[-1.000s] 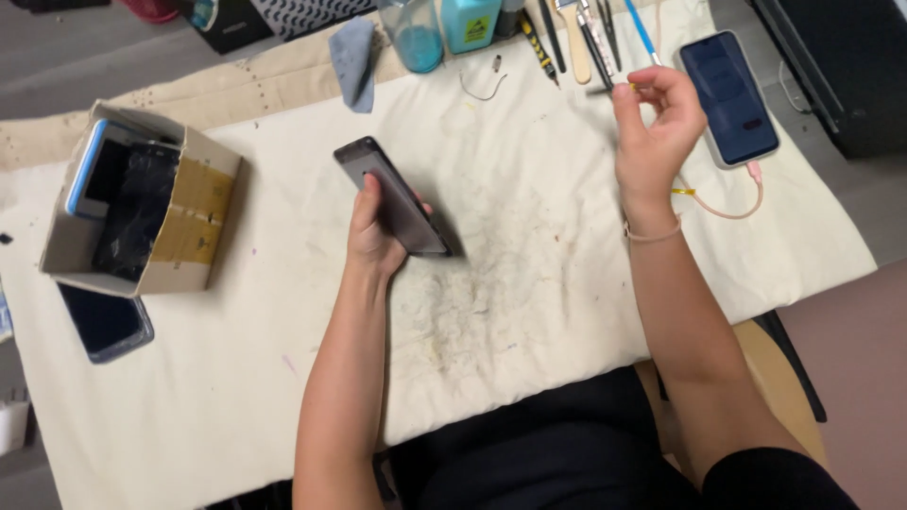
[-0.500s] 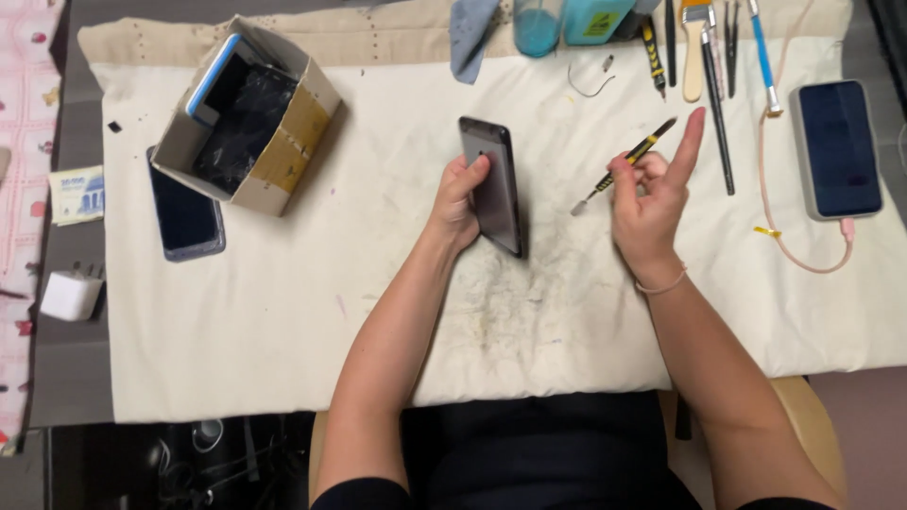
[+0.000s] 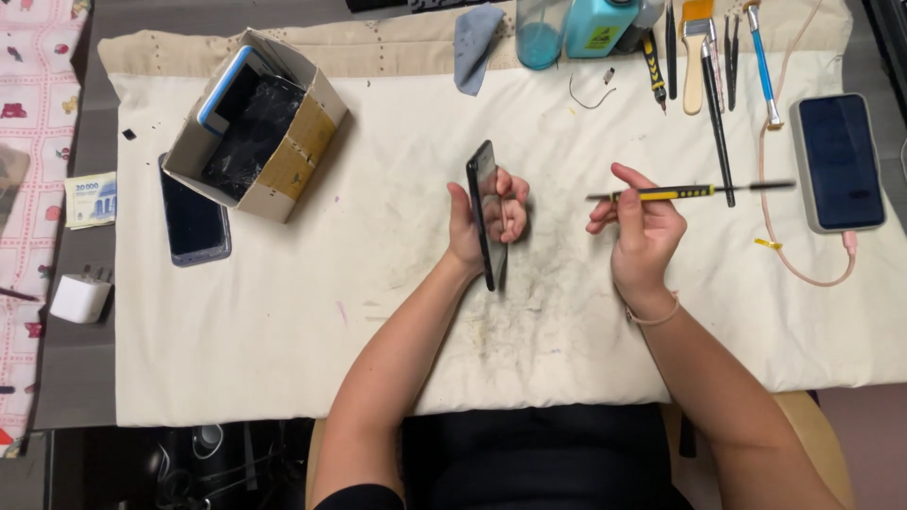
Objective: Organizing mobile repair tools, cleaning the work surface with a brush, and sorting through mobile phone parts on a workbench.
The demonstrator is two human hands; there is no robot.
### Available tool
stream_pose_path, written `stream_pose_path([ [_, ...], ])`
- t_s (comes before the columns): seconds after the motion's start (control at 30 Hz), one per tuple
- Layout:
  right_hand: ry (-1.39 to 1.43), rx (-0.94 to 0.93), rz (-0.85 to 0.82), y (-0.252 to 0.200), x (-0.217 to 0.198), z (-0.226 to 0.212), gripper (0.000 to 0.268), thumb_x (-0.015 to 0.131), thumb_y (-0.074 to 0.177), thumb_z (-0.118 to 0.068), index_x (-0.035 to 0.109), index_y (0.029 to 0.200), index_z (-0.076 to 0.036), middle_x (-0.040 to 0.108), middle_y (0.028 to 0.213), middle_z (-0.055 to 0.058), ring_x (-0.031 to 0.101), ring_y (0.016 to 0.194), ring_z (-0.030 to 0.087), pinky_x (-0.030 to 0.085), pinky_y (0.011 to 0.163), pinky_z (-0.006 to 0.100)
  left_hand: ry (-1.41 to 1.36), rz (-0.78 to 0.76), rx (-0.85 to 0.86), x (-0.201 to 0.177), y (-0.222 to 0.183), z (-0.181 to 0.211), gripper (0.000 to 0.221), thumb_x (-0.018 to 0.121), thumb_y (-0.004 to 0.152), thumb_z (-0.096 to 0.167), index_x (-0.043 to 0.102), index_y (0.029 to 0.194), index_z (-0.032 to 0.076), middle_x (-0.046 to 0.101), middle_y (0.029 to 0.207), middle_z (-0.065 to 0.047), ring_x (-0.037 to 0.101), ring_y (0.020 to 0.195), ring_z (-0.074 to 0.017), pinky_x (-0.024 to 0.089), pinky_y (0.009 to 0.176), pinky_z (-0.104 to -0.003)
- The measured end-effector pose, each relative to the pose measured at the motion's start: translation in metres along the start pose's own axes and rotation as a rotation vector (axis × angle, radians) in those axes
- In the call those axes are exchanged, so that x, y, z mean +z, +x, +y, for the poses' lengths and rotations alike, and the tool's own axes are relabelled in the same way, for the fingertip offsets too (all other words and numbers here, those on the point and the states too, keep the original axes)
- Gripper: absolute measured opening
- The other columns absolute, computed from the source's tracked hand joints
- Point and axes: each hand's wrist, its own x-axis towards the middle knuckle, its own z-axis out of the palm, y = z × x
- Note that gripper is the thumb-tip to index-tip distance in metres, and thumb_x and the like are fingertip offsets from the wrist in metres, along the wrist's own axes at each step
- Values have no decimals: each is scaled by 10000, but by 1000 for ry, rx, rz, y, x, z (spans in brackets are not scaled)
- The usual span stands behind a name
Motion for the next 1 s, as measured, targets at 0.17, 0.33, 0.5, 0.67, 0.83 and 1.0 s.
stream_pose_path([
  [0.17,147,-66,-53,-12,4,-4,228,595,1036,-26,619,1119,185,660,940,328,739,767,385,661,646,470,151,-71,116,22,-2,-8,841,656,784,827,448,1186,119,551,1147,-128,652,715,-157,502,494,-210],
  [0.33,257,-115,-71,-23,13,-12,213,593,1010,1,602,1095,196,618,971,350,733,853,499,660,716,591,308,-94,157,18,0,-25,970,945,678,572,470,1370,86,616,1227,-74,642,1032,-120,583,860,-273],
  [0.5,288,7,-87,-30,20,-19,256,617,989,-8,585,1120,210,691,1004,335,736,989,435,650,806,564,88,-74,61,46,-9,-6,837,980,717,147,392,1311,105,524,1353,-121,724,1010,-235,683,843,-449],
  [0.67,88,168,-92,-10,10,-15,249,581,1044,-116,570,871,63,572,718,182,603,653,249,527,586,359,547,163,85,54,-11,23,855,976,711,280,408,1331,119,571,1251,-143,674,1061,-303,582,892,-478],
  [0.83,-1075,482,-390,19,-3,-51,580,646,993,-455,617,630,-5,534,477,198,635,611,505,487,622,564,1432,482,-81,74,-14,67,921,956,678,435,448,1340,45,544,1268,-202,628,1144,-483,542,959,-636],
  [1.0,-1174,-41,-21,7,-70,-38,356,867,906,-331,723,1121,-85,622,845,107,671,807,353,556,756,458,1982,516,144,59,-13,55,913,976,652,492,620,1246,-104,478,1368,-278,584,1188,-484,489,993,-589],
])
